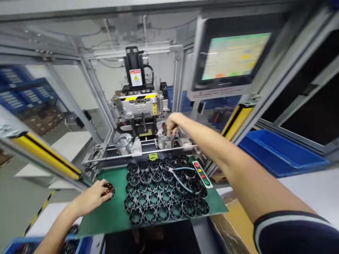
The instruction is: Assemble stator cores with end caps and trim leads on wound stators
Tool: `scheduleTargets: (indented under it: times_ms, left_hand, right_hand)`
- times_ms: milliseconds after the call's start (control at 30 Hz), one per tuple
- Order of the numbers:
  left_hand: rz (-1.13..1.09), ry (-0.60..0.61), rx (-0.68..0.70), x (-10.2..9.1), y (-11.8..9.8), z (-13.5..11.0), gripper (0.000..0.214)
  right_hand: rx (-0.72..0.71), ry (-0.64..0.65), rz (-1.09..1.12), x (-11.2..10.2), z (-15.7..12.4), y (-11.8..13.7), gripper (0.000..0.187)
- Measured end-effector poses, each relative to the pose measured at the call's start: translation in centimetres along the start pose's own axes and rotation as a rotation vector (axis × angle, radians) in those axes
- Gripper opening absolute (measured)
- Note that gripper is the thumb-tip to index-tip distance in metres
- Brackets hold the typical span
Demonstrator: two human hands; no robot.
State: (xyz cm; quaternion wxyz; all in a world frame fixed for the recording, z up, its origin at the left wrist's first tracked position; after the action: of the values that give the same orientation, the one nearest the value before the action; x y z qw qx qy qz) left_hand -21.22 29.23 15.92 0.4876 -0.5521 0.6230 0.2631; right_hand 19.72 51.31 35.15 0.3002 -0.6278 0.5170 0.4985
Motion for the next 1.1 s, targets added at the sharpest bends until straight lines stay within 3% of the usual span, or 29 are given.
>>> scheduleTargets:
  times_ms: [67,100,200,233,367,467,533,600,667,733,867,1000,1100]
  left_hand:
    - [-0.029,0.013,-0.077,3.9,1.1,-2.3,0.049]
    - [-0.037,0.007,-0.112,5.4,1.6,-3.2,0.046]
    - [-0.041,-0.026,-0.18,8.7,2.1,-4.5,0.037]
    - [-0.038,-0.04,-0.193,9.4,2.0,-4.5,0.034]
    - [-0.013,-0.132,-0.23,11.0,0.8,-3.7,0.031]
    - [0.016,-0.24,-0.262,11.2,0.2,-3.8,0.031]
    - [0.026,-0.329,-0.276,11.1,0.0,-4.7,0.029]
    - [0.021,-0.429,-0.272,11.3,-0.4,-6.1,0.027]
    - [-0.001,-0.535,-0.251,11.9,-1.2,-8.0,0.031]
    - [-0.043,-0.633,-0.227,13.2,-2.4,-10.0,0.036]
    - [-0.156,-0.748,-0.167,16.3,-6.4,-12.3,0.033]
    - [-0.235,-0.747,-0.056,17.5,-10.3,-10.5,0.036]
    - [-0.26,-0.701,0.025,17.2,-11.5,-7.6,0.036]
  right_hand:
    - [0.005,0.1,-0.028,-0.9,-0.2,0.8,0.042]
    - [-0.008,0.142,-0.053,-0.9,-0.3,1.7,0.057]
    - [-0.132,0.205,-0.116,1.1,-0.7,6.3,0.05]
    - [-0.197,0.218,-0.136,2.7,-1.0,8.5,0.041]
    - [-0.491,0.25,-0.244,11.6,-2.4,19.2,0.043]
    - [-0.593,0.245,-0.334,17.9,-2.1,26.2,0.044]
    - [-0.612,0.235,-0.367,20.7,-1.4,29.2,0.044]
    - [-0.623,0.214,-0.365,22.3,-0.6,30.7,0.044]
    - [-0.634,0.178,-0.328,23.1,-0.2,30.4,0.044]
    - [-0.649,0.124,-0.266,23.7,-0.8,28.6,0.044]
    - [-0.688,-0.002,-0.1,25.6,-6.1,21.2,0.043]
    - [-0.645,-0.09,0.008,29.4,-13.3,13.5,0.034]
    - [-0.605,-0.116,0.062,33.1,-16.3,11.0,0.027]
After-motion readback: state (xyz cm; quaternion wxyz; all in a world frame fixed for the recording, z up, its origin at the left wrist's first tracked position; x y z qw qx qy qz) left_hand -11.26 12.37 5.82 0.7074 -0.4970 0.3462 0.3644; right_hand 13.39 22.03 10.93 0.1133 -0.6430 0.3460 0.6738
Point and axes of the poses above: each hand's wrist, its own z-axis towards the middle knuckle, its own x-axis out of the palm, y = z × x, the point moved 4 cm from there along z, towards the middle knuckle, and after that the axes turned 6 degrees about y, right-handed, at the moved point
